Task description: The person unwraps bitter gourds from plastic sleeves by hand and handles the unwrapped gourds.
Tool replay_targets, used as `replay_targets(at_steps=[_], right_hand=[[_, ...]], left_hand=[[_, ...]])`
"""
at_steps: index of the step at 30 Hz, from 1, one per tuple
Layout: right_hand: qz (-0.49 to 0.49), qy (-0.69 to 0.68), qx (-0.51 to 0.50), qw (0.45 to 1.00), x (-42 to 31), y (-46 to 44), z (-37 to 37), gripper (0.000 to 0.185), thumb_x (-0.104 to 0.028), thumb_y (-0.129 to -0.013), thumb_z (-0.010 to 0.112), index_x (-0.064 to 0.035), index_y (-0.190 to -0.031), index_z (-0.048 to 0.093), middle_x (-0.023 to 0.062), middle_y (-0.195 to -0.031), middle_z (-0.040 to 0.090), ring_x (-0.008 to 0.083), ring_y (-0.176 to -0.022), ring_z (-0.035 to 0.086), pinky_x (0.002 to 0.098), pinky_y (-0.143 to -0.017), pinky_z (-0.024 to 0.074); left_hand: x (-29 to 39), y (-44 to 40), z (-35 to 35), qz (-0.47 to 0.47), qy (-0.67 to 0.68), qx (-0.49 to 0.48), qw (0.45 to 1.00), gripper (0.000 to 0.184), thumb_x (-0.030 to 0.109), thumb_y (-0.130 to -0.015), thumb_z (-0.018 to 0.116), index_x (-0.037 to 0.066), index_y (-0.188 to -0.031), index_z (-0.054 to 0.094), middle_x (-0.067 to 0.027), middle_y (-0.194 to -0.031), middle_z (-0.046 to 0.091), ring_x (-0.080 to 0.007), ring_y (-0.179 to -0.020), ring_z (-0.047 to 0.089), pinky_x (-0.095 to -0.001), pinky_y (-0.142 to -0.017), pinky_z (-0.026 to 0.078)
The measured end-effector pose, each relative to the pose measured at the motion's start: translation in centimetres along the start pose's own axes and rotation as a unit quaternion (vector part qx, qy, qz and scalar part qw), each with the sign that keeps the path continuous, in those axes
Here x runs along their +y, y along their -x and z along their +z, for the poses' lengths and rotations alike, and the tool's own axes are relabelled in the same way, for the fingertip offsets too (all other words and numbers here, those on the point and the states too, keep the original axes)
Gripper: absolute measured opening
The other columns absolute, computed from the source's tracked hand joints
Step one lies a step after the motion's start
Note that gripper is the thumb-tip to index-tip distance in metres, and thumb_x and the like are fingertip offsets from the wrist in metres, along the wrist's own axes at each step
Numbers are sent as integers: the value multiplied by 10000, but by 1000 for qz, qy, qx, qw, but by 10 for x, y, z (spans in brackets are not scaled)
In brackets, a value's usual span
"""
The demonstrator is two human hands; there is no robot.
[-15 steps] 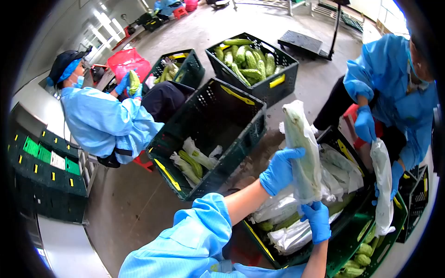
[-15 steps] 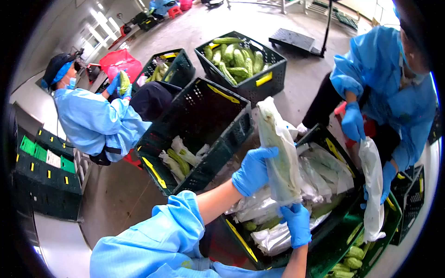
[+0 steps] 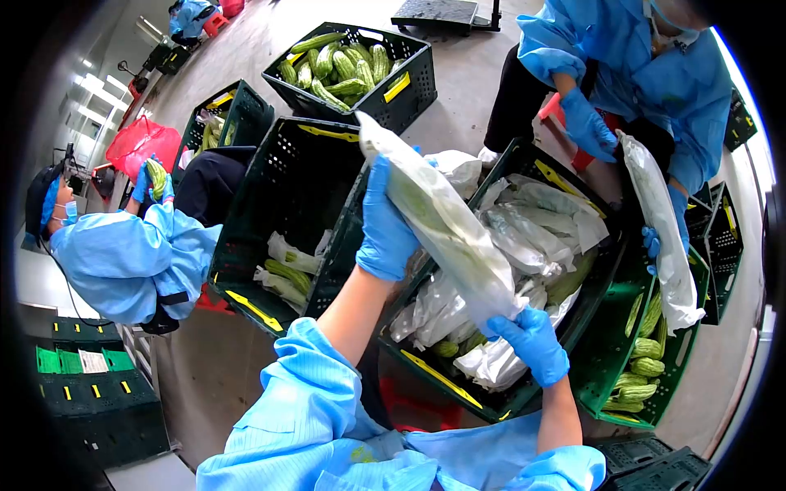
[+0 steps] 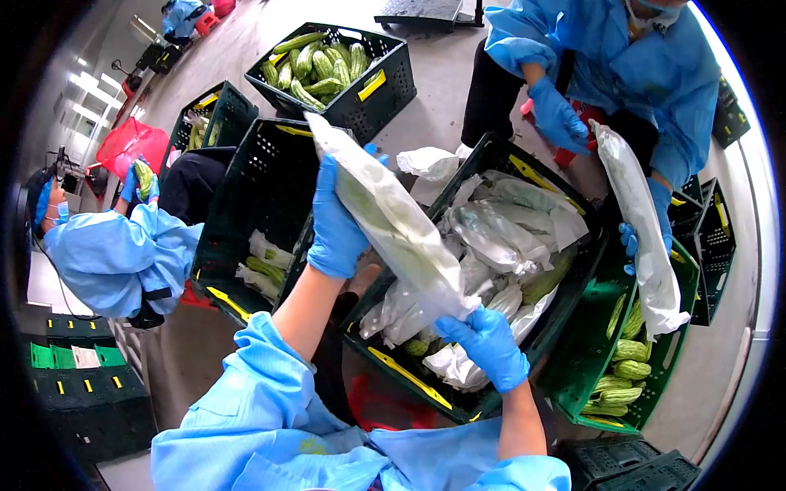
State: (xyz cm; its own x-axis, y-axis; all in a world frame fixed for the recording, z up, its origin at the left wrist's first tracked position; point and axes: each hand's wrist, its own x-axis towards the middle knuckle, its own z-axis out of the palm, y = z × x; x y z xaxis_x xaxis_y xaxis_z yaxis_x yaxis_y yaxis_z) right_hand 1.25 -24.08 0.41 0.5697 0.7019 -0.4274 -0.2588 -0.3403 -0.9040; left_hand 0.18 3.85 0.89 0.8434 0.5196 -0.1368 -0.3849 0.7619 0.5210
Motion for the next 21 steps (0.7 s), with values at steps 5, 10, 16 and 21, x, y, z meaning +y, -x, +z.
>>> replay_targets(at_steps=[5, 10, 16, 21], right_hand=[[-23, -40, 29, 999, 35, 5, -7, 312, -214, -940, 659, 8, -1159, 656, 39, -940, 692, 102, -754, 621, 261, -700, 526], [-76, -103, 132, 983, 22, 4, -7, 270, -164, -966, 608, 0, -1177, 643, 52, -978, 693, 95, -707, 600, 248, -666, 521], [-135, -195, 248, 939, 0, -2, -22, 250, -208, -987, 571, -18, -1125, 656, 98, -973, 713, 102, -675, 597, 246, -644, 509], [8, -170, 117, 978, 33, -20, -10, 268, -221, -944, 617, -19, -1116, 654, 69, -928, 693, 149, -720, 659, 285, -662, 544]], left_hand=[[9, -7, -19, 46, -37, 72, 996, 712, 597, -925, 488, 41, -1367, 451, -146, -1248, 575, -278, -1078, 589, -420, -961, 481], [3, -2, -20, 21, -28, 93, 995, 697, 590, -920, 499, 43, -1350, 468, -154, -1270, 561, -292, -1161, 541, -435, -1029, 426], [-7, -10, -19, 41, -37, 120, 991, 660, 565, -918, 521, 47, -1326, 490, -148, -1260, 566, -295, -1172, 535, -449, -1051, 404], [-7, -8, -15, 43, -22, 34, 998, 738, 613, -920, 499, 74, -1415, 399, -157, -1379, 478, -304, -1244, 477, -460, -1068, 385]])
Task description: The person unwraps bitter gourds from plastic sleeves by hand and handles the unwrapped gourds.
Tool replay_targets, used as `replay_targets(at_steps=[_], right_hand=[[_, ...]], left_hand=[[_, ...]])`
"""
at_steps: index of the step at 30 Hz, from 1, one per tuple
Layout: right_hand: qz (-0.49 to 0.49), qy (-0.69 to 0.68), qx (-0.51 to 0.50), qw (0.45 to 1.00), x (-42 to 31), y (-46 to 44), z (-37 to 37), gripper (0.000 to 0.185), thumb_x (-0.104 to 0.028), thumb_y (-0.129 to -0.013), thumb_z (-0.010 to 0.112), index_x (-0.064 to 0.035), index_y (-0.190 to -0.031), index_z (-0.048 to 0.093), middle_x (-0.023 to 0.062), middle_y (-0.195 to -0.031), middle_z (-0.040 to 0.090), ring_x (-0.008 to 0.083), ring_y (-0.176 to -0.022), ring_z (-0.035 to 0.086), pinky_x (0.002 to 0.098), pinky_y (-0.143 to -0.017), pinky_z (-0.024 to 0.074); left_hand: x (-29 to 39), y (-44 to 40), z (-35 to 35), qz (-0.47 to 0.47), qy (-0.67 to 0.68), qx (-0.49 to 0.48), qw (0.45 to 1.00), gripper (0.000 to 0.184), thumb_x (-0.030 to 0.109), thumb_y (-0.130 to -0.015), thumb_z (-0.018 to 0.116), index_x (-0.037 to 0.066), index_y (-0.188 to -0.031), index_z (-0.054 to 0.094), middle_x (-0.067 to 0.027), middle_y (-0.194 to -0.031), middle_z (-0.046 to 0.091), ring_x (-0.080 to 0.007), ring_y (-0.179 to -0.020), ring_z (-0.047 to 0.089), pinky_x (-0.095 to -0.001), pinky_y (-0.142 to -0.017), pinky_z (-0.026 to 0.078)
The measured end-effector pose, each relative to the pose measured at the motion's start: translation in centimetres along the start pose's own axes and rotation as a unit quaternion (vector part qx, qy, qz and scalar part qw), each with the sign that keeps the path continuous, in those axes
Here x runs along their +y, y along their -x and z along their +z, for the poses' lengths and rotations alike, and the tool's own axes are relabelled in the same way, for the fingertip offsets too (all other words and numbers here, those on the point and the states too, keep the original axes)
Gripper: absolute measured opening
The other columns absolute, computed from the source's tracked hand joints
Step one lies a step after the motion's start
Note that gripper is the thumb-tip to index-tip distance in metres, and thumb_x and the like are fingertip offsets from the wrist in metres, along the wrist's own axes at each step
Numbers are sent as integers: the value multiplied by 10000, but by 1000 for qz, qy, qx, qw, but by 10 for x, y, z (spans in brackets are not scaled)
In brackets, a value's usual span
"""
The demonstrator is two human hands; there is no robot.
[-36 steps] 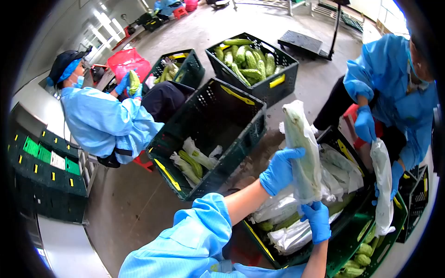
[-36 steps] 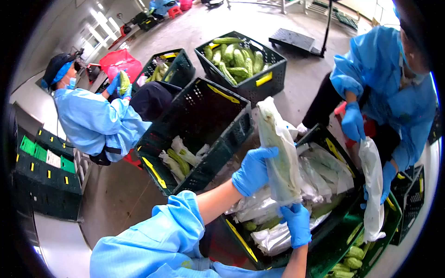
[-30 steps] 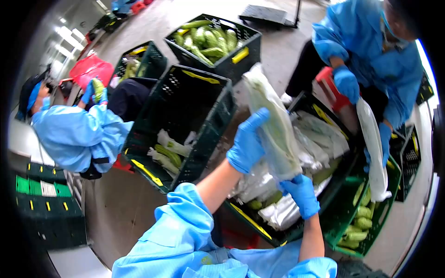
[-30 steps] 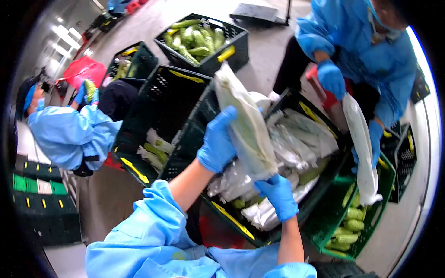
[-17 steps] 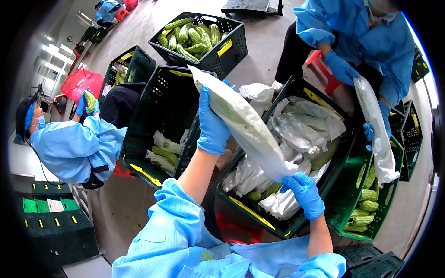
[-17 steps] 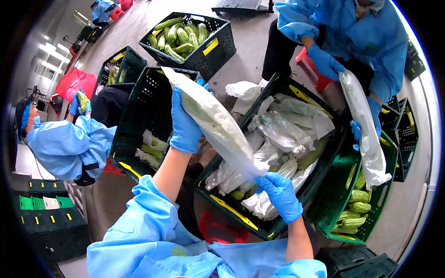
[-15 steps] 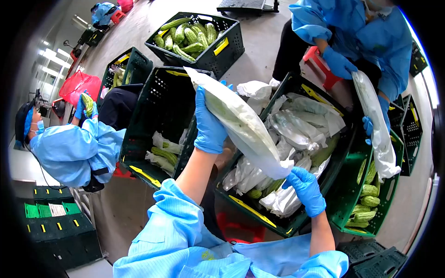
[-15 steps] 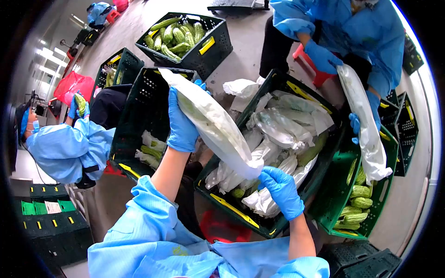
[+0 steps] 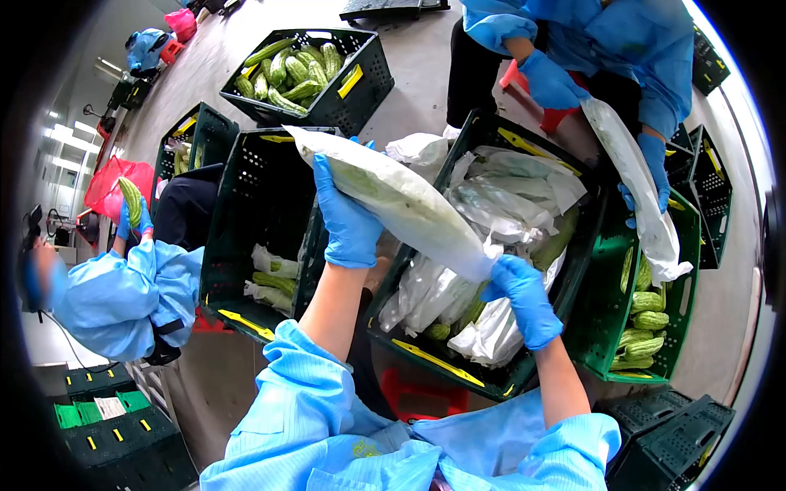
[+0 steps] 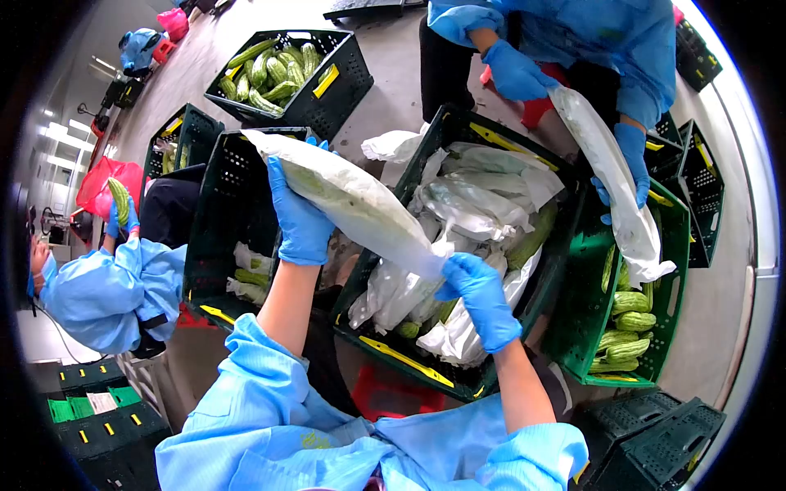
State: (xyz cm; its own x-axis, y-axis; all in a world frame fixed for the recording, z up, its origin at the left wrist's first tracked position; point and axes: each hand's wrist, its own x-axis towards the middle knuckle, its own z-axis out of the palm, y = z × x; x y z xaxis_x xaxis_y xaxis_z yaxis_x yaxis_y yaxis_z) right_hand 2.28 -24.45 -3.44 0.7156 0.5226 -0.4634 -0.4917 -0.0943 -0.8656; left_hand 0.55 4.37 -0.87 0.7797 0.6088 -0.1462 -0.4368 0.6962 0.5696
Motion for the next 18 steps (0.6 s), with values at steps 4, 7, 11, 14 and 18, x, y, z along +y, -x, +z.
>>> replay_targets(at_steps=[4, 7, 11, 14, 18], right_hand=[[40, -46, -77, 995, -2, -8, 14, 403, -238, -933, 638, -55, -1285, 563, 58, -1078, 677, 153, -879, 666, 304, -761, 548], [-47, -100, -121, 986, -9, -4, 23, 583, -275, -919, 654, -76, -1421, 436, 74, -1246, 607, 174, -1055, 619, 328, -862, 522], [-5, -231, -229, 946, -4, -7, 27, 677, -449, -965, 530, -99, -1496, 300, 98, -1338, 526, 249, -1147, 581, 395, -878, 535], [5, -273, -244, 931, -7, 0, 36, 696, -567, -988, 387, -101, -1496, 296, 97, -1372, 500, 267, -1153, 577, 408, -846, 558], [-106, -161, -277, 941, 36, 2, 38, 642, -520, -1011, 380, -92, -1485, 315, 82, -1382, 492, 256, -1183, 556, 417, -862, 563]], left_hand=[[1, 8, 16, -23, 17, -61, 998, 769, 634, -928, 454, 130, -1492, 316, -125, -1443, 421, -264, -1182, 517, -449, -1015, 432], [-4, 12, 21, -11, 26, -59, 998, 763, 637, -933, 437, 126, -1488, 320, -118, -1374, 480, -258, -1147, 535, -441, -999, 446], [7, 41, 49, 21, -59, -44, 997, 788, 651, -919, 447, 125, -1490, 309, -124, -1262, 547, -275, -1086, 570, -441, -965, 473], [21, 82, 66, 24, -101, -88, 991, 815, 631, -910, 468, 120, -1509, 256, -143, -1221, 563, -302, -1046, 587, -479, -932, 494], [36, 139, 105, 68, -184, -199, 960, 889, 329, -830, 705, 5, -1496, 214, -175, -1288, 556, -266, -1098, 613, -409, -935, 523]])
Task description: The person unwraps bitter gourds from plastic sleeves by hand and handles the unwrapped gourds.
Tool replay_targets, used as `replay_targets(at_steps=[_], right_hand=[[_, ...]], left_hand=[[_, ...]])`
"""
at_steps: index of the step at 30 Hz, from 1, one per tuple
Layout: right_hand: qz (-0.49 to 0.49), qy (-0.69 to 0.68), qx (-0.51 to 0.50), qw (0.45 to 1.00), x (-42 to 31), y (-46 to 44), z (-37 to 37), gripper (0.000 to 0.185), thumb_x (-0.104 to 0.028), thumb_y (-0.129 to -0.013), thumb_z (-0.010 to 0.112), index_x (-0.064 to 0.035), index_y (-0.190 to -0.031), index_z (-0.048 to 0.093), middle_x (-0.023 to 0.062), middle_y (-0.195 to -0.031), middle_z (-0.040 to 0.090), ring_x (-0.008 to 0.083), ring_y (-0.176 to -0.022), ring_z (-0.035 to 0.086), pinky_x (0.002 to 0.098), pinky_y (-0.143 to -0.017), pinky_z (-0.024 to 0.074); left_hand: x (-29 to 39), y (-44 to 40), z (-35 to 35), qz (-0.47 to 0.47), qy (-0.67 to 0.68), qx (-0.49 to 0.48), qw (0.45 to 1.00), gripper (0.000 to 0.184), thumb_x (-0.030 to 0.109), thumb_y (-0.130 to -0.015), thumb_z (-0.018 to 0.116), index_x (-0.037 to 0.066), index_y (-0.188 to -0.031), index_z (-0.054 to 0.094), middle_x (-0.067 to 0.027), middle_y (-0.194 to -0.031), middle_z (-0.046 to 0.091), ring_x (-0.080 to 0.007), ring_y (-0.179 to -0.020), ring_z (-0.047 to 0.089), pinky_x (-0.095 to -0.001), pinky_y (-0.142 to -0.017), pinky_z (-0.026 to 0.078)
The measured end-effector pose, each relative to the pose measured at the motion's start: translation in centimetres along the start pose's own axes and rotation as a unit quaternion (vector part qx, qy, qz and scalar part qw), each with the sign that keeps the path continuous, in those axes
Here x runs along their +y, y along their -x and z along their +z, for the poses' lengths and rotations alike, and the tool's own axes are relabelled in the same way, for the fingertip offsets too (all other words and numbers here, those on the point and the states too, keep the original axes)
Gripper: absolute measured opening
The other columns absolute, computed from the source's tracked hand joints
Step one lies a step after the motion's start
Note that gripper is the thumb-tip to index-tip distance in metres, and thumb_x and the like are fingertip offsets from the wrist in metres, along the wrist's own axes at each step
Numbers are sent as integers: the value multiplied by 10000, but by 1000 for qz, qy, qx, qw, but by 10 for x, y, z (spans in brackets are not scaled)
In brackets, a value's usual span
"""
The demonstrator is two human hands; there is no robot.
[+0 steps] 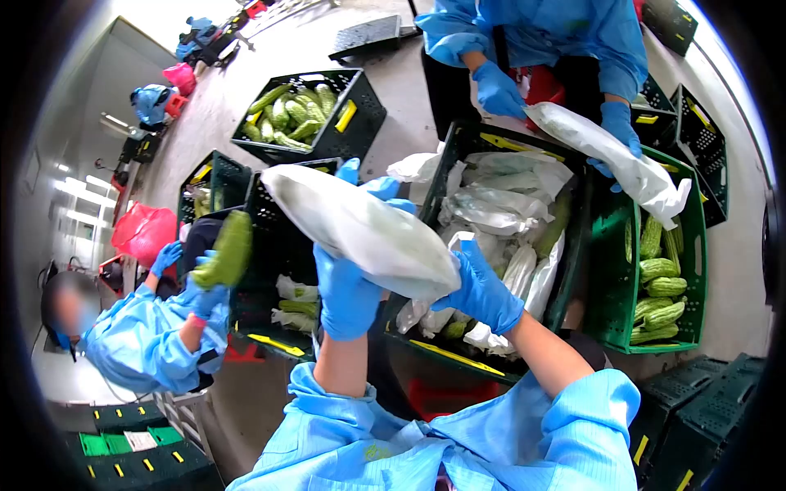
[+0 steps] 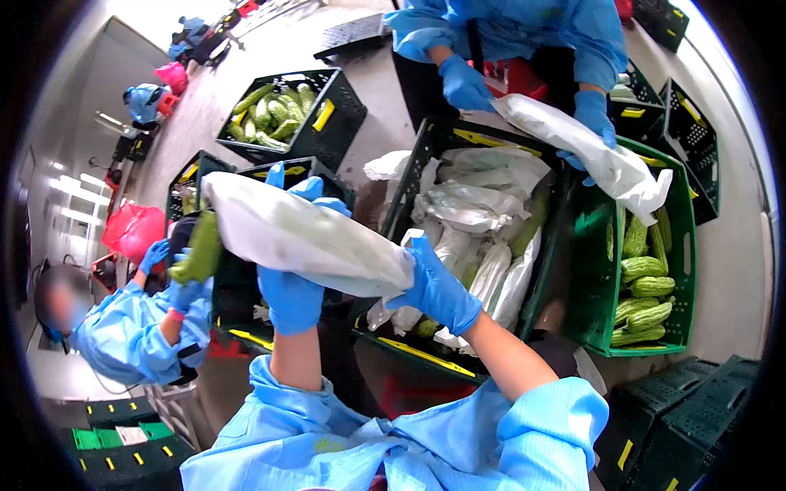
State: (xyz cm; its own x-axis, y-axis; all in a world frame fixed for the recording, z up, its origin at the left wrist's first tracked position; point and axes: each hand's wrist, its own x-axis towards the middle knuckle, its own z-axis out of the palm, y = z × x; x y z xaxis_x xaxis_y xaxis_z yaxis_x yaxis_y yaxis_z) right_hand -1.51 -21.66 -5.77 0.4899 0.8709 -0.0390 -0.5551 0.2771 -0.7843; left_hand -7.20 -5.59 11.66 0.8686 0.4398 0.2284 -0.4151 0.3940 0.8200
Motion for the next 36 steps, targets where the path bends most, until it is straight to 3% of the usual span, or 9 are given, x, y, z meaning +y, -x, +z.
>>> replay_targets(at_steps=[4, 8, 15, 21, 23, 25, 27, 29, 36], right_hand=[[-112, 211, 55, 970, -32, 17, 50, 576, -344, -913, 641, -35, -1369, 473, 98, -1278, 582, 229, -1144, 584, 368, -949, 505], [-67, 247, 2, 967, -28, 37, 61, 554, -338, -900, 647, -37, -1342, 503, 111, -1267, 590, 246, -1148, 582, 369, -958, 494], [80, 284, -121, 948, -10, 86, 68, 517, -326, -878, 657, -41, -1297, 554, 134, -1247, 604, 277, -1154, 578, 372, -975, 475], [188, 375, -215, 882, -11, 122, 67, 487, -316, -859, 666, -44, -1257, 599, 154, -1230, 616, 303, -1160, 575, 374, -990, 459], [217, 427, -229, 848, -14, 126, 58, 478, -313, -852, 669, -45, -1244, 613, 160, -1225, 620, 311, -1161, 574, 375, -995, 454], [51, 469, -280, 836, 38, 126, -13, 503, -407, -836, 667, -39, -1178, 655, 160, -1161, 660, 309, -1064, 635, 380, -929, 489], [279, 622, -88, 726, 2, 105, 4, 548, -462, -840, 647, -45, -1195, 641, 167, -1162, 663, 317, -1031, 654, 407, -912, 500], [150, 723, 101, 667, 4, 97, 12, 575, -466, -838, 630, -74, -1258, 600, 181, -1153, 657, 346, -1044, 637, 433, -897, 500], [-106, 706, 19, 700, 43, 32, 45, 892, -543, -713, 735, -65, -1406, 441, 207, -1389, 493, 373, -1211, 526, 458, -1013, 413]], left_hand=[[12, 32, 20, -37, -101, -6, 994, 731, 49, -661, 845, -7, -1298, 492, -116, -1230, 592, -218, -1096, 610, -372, -954, 513], [-13, 72, 57, 33, -201, -136, 970, 759, 44, -700, 836, -14, -1355, 455, -164, -1325, 551, -237, -1172, 577, -376, -982, 492], [-45, 144, 85, 68, -482, -324, 811, 953, 395, -687, 817, 119, -1483, 371, -161, -1045, 647, -346, -929, 640, -432, -835, 490], [-46, 201, 82, 15, -507, -377, 775, 773, 311, -752, 762, 63, -1413, 447, -175, -1087, 626, -352, -960, 625, -447, -873, 475], [-52, 212, 64, 75, -424, -311, 847, 727, 252, -750, 773, 51, -1385, 481, -159, -1143, 629, -325, -1030, 627, -428, -949, 454], [-55, 244, 29, -240, -329, -234, 883, 657, 226, -736, 821, 29, -1294, 535, -101, -1151, 645, -201, -1075, 613, -332, -940, 476], [-37, 251, 12, -397, -199, -112, 889, 648, 199, -742, 811, 1, -1287, 520, -71, -1139, 620, -142, -1035, 577, -296, -922, 477], [-32, 266, -17, -406, -111, -31, 906, 645, 210, -793, 749, -9, -1335, 478, -76, -1177, 603, -153, -1055, 574, -306, -946, 464], [-36, 289, -66, -380, 52, 74, 920, 840, 422, -732, 736, 10, -1383, 403, -194, -1191, 601, -311, -1053, 626, -432, -927, 520]])
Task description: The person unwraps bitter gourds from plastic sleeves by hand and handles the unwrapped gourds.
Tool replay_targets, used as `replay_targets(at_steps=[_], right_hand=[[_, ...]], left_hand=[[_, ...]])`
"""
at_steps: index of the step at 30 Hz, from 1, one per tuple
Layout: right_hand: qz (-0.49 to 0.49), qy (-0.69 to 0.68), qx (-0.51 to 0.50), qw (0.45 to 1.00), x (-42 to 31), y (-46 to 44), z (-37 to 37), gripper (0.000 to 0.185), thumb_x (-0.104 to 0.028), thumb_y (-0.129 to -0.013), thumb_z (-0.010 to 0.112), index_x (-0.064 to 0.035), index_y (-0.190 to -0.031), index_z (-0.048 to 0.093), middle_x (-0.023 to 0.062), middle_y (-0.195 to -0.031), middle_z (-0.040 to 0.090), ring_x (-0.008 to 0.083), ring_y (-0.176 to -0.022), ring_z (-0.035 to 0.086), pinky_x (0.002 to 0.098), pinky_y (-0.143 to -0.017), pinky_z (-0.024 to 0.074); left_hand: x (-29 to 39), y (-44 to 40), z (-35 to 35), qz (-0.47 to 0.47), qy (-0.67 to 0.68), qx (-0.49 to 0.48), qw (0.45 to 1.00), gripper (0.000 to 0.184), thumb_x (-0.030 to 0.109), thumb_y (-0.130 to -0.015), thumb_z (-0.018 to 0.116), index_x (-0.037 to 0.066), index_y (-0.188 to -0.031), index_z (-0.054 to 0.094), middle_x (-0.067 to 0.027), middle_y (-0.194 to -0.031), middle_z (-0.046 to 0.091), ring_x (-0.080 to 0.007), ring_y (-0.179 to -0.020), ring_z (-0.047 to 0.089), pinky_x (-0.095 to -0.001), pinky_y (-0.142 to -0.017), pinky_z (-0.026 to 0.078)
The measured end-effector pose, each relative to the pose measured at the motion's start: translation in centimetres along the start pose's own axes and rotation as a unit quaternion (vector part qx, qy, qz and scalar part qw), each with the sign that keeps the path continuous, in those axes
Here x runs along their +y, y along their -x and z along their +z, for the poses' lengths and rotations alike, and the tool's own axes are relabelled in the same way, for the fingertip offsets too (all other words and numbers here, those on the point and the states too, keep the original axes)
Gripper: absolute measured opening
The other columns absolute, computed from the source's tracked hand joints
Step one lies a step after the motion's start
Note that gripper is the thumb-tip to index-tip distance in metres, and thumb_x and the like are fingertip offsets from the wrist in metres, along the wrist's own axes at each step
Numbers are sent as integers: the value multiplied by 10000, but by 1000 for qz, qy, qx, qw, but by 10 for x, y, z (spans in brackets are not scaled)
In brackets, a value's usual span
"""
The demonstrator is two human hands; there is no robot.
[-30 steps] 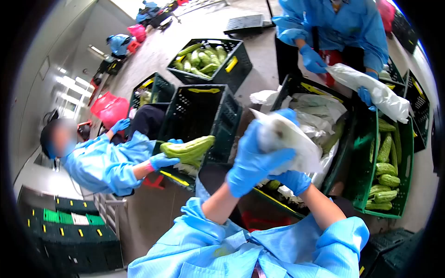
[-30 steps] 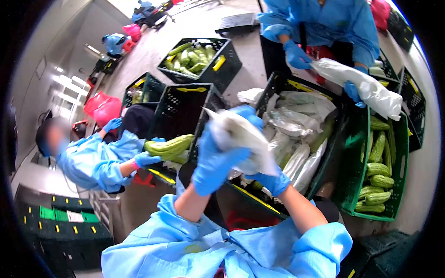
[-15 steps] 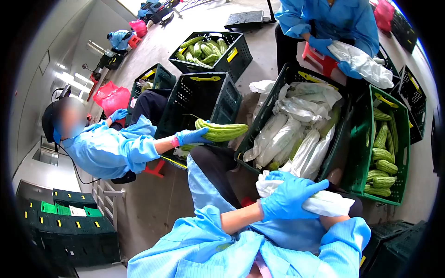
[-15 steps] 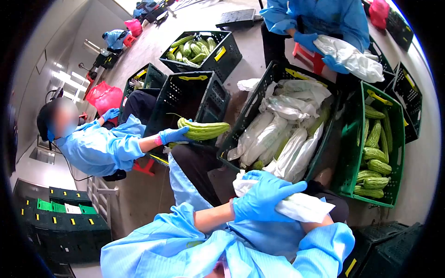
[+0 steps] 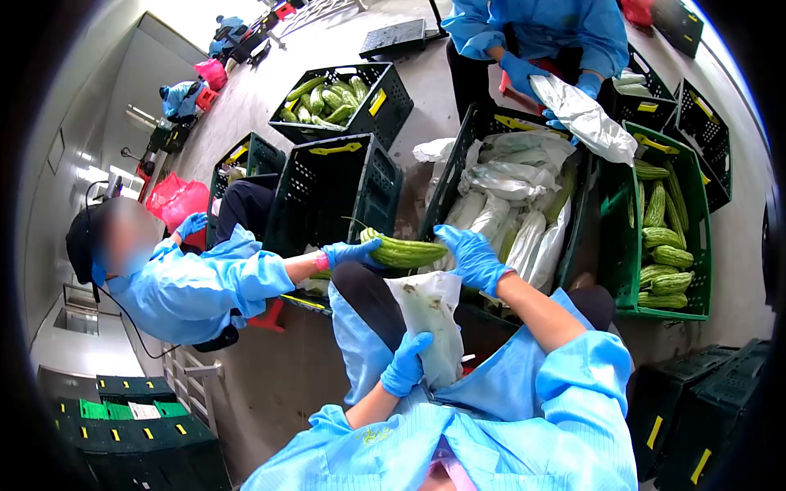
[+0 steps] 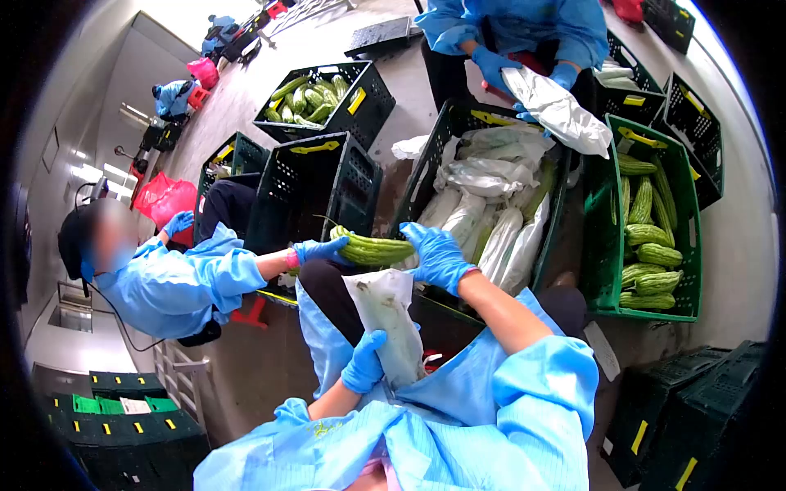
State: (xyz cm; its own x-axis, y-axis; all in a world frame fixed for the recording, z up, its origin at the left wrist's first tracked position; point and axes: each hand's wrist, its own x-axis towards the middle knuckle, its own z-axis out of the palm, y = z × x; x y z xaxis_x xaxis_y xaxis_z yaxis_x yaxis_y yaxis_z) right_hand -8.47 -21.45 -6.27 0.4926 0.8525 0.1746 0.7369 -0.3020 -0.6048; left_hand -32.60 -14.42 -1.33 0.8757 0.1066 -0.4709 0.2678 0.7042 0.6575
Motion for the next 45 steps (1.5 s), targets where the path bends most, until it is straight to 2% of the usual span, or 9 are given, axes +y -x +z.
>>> replay_targets(at_steps=[7, 11, 17, 20, 26, 29, 32, 39, 45], right_hand=[[5, 12, -51, 999, 0, -31, 36, 1066, -453, -657, 809, -72, -1495, 271, 194, -1410, 469, 408, -1122, 537, 493, -955, 431], [139, -81, -208, 965, 29, -24, 69, 1089, -546, -736, 743, -32, -1512, 177, 299, -1130, 621, 423, -1024, 622, 477, -888, 477], [84, -166, -75, 980, 7, -21, 81, 703, -383, -721, 766, -58, -1299, 533, 236, -1176, 633, 412, -1079, 611, 469, -906, 495], [118, -188, -108, 969, 21, -24, 113, 582, -466, -756, 716, -63, -1153, 578, 254, -1097, 645, 424, -1037, 620, 477, -863, 501], [-2, -213, -134, 968, 12, -30, 122, 322, -344, -733, 700, -40, -838, 720, 171, -687, 651, 227, -564, 556, 392, -570, 472], [206, -551, -105, 802, -10, -14, 87, 358, -421, -803, 747, -63, -815, 759, 15, -635, 612, 105, -592, 527, 334, -544, 451], [262, -613, -105, 738, -7, 4, 39, 371, -484, -804, 744, -121, -739, 712, 23, -662, 598, 122, -520, 511, 311, -464, 421], [354, -561, 191, 724, 9, 110, -101, 529, -571, -819, 699, -62, -958, 652, 23, -715, 600, 87, -522, 506, 243, -454, 417], [432, -488, 484, 583, 74, 193, -124, 538, -585, -794, 714, -55, -859, 651, 38, -704, 627, 107, -466, 518, 262, -392, 426]], left_hand=[[-5, 4, -25, -23, 87, 14, 996, 901, 463, -754, 728, 68, -1460, 329, -215, -1269, 548, -333, -1155, 563, -468, -1016, 449], [-7, -1, -29, -31, 85, 13, 996, 890, 453, -772, 709, 63, -1469, 317, -226, -1288, 538, -343, -1166, 555, -474, -1025, 441], [-11, 5, -24, -44, 97, 31, 994, 761, 374, -826, 642, 6, -1434, 369, -240, -1365, 503, -362, -1222, 529, -463, -1058, 414], [-21, 1, -36, -49, 101, 14, 994, 736, 363, -871, 610, 16, -1459, 335, -240, -1392, 480, -382, -1249, 503, -498, -1082, 381], [-26, -15, -31, -50, 47, -2, 998, 797, 444, -858, 627, 52, -1477, 314, -237, -1382, 474, -382, -1237, 494, -504, -1071, 382], [-24, -16, -24, -48, 12, -10, 999, 818, 489, -848, 626, 55, -1472, 324, -232, -1366, 485, -377, -1214, 502, -503, -1053, 393], [-22, -17, -16, -44, -8, -11, 999, 824, 509, -842, 626, 59, -1468, 334, -221, -1345, 500, -368, -1188, 514, -499, -1041, 402], [-23, -34, 17, -25, 10, -22, 999, 833, 551, -843, 611, 69, -1466, 341, -152, -1218, 556, -305, -1098, 554, -468, -982, 448], [-32, -43, 29, -43, 11, -33, 998, 818, 543, -852, 606, 75, -1467, 340, -138, -1273, 532, -303, -1128, 539, -470, -990, 444]])
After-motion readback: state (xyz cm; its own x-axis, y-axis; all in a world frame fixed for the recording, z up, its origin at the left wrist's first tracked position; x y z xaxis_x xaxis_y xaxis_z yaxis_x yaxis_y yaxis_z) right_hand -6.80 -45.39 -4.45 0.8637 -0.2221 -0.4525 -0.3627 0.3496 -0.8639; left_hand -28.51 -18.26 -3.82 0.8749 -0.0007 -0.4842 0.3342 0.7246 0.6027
